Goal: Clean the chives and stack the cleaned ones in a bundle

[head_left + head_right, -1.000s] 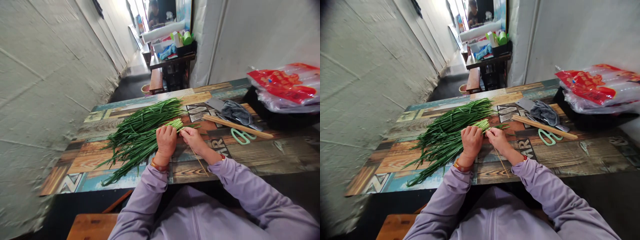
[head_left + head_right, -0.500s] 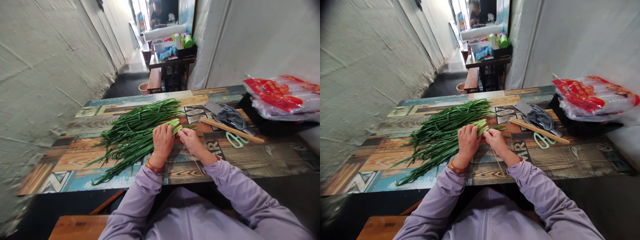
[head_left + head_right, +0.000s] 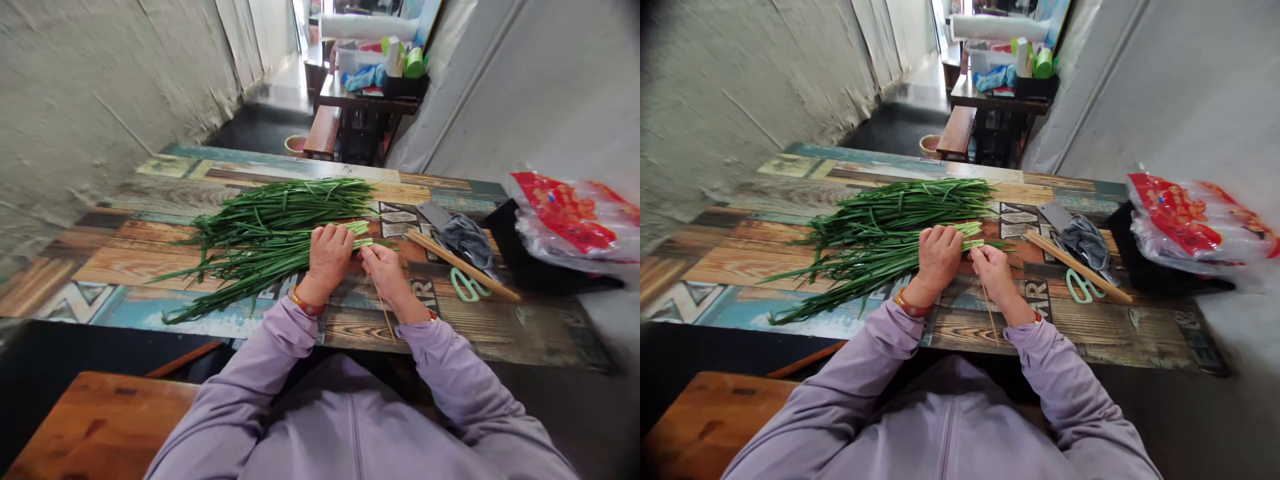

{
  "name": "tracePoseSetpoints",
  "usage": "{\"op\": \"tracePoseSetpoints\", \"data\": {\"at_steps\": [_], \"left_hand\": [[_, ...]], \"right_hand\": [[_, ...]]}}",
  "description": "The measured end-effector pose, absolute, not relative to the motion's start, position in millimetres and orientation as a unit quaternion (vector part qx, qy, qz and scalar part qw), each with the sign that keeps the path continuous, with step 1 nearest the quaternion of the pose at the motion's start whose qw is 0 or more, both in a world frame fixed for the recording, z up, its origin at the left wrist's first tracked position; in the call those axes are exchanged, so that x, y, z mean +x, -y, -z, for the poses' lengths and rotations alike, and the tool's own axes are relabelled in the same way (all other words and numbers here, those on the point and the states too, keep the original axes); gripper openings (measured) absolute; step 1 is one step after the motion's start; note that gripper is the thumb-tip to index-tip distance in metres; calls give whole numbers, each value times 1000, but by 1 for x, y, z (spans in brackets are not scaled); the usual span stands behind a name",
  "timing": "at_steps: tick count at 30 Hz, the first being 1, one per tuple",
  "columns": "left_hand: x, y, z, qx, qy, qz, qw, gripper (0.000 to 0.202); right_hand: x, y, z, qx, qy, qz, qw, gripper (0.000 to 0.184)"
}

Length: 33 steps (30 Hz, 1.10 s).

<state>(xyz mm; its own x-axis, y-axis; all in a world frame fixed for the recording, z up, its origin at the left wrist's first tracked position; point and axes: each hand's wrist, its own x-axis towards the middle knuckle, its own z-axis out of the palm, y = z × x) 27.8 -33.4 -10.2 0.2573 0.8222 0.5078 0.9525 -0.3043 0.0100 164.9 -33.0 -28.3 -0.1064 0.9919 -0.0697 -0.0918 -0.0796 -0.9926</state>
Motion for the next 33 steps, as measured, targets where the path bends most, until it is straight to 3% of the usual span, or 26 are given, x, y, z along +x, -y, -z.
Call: {"op": "tracePoseSetpoints", "data": {"at_steps": [13,23,33], "left_hand": [[28,41,8,-779,563,237,145,18],[27,38,7,-760,590,270,47,34],[25,35,-1,-788,568,239,-5,28]], "right_hand": [[164,34,27,-468,489,-553,485,39],[163,33,26,-468,504,-544,482,36],[165,31,31,-481,531,-507,479,38]]}}
